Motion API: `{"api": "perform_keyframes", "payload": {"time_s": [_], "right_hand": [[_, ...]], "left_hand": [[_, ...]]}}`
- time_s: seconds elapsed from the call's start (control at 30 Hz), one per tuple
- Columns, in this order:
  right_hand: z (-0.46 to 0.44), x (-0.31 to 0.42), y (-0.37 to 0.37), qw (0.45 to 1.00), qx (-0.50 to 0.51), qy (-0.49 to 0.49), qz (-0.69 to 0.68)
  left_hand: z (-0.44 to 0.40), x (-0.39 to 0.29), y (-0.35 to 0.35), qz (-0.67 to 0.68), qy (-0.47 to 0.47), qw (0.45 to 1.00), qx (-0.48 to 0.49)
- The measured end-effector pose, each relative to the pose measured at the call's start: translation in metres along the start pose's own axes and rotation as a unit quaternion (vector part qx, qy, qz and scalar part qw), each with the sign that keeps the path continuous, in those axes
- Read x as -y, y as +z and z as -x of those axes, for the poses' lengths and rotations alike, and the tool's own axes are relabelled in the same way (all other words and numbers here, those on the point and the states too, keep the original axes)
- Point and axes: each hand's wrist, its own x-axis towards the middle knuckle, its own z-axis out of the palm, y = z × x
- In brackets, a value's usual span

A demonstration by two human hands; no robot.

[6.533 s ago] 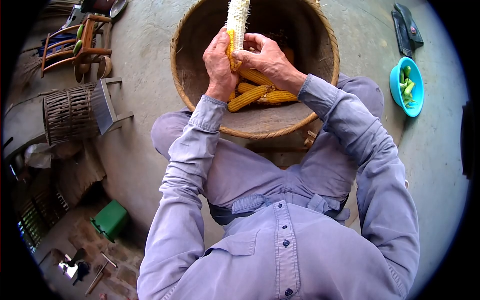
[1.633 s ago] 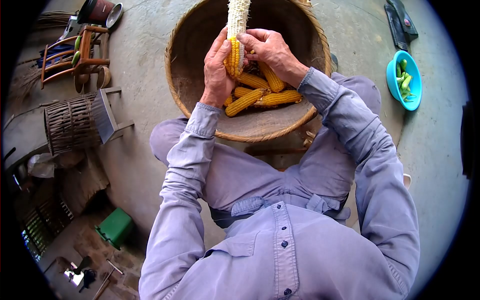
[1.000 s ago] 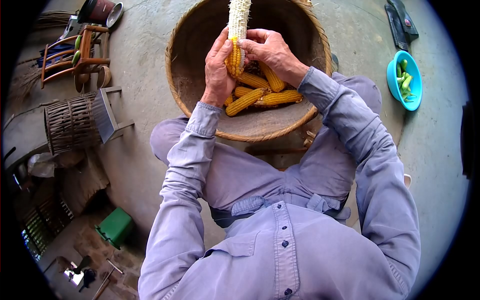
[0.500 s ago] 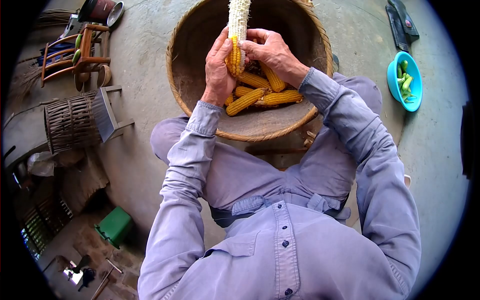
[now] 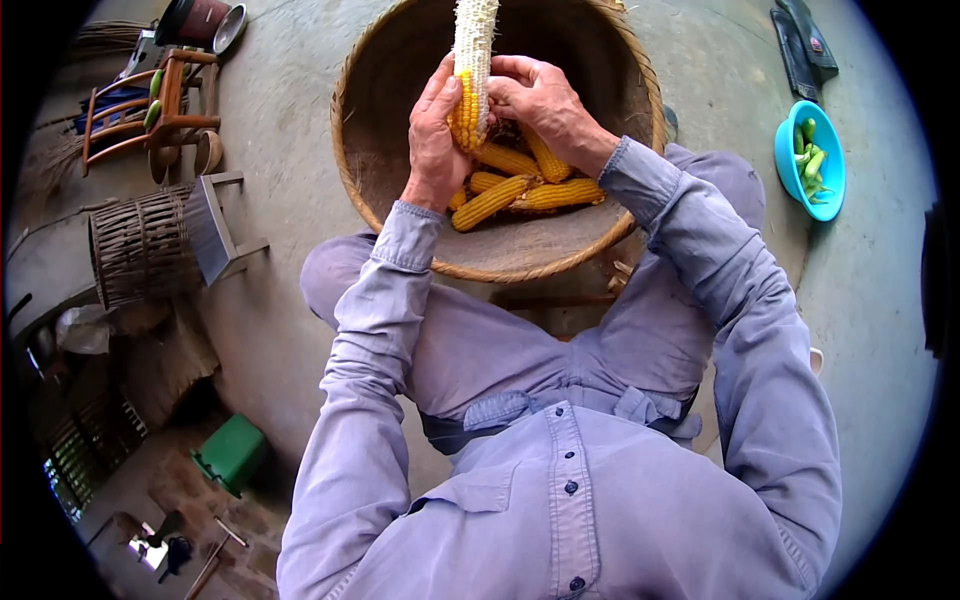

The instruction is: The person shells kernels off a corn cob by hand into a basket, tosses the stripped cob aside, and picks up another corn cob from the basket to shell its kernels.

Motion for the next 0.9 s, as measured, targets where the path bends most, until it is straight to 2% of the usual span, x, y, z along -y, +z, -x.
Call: {"api": "perform_keyframes", "payload": {"time_s": [0.07, 0.37, 0.47, 0.57, 0.7, 0.8, 0.9], "right_hand": [[0.001, -0.001, 0.001, 0.999, 0.021, -0.028, 0.035], [0.000, 0.003, 0.000, 0.998, 0.036, 0.002, 0.059], [0.000, 0.001, -0.001, 0.997, 0.026, -0.016, 0.065], [-0.002, -0.014, -0.001, 0.991, -0.017, -0.087, 0.104], [-0.005, -0.013, -0.002, 0.997, -0.001, -0.005, 0.075], [-0.005, -0.015, -0.001, 0.999, -0.021, -0.021, 0.032], [0.002, -0.004, 0.004, 0.996, 0.008, -0.049, 0.077]], "left_hand": [[0.000, 0.001, 0.000, -0.001, 0.001, 1.000, -0.012], [0.001, 0.001, -0.004, -0.016, -0.005, 1.000, -0.012], [0.000, 0.003, -0.004, -0.019, -0.004, 1.000, -0.015], [0.002, -0.001, 0.003, 0.030, -0.019, 0.999, -0.011], [-0.001, 0.001, 0.000, 0.039, -0.020, 0.999, 0.005], [-0.001, 0.000, -0.003, 0.034, -0.007, 0.999, 0.011], [-0.001, -0.001, -0.002, 0.025, 0.003, 1.000, -0.007]]}}
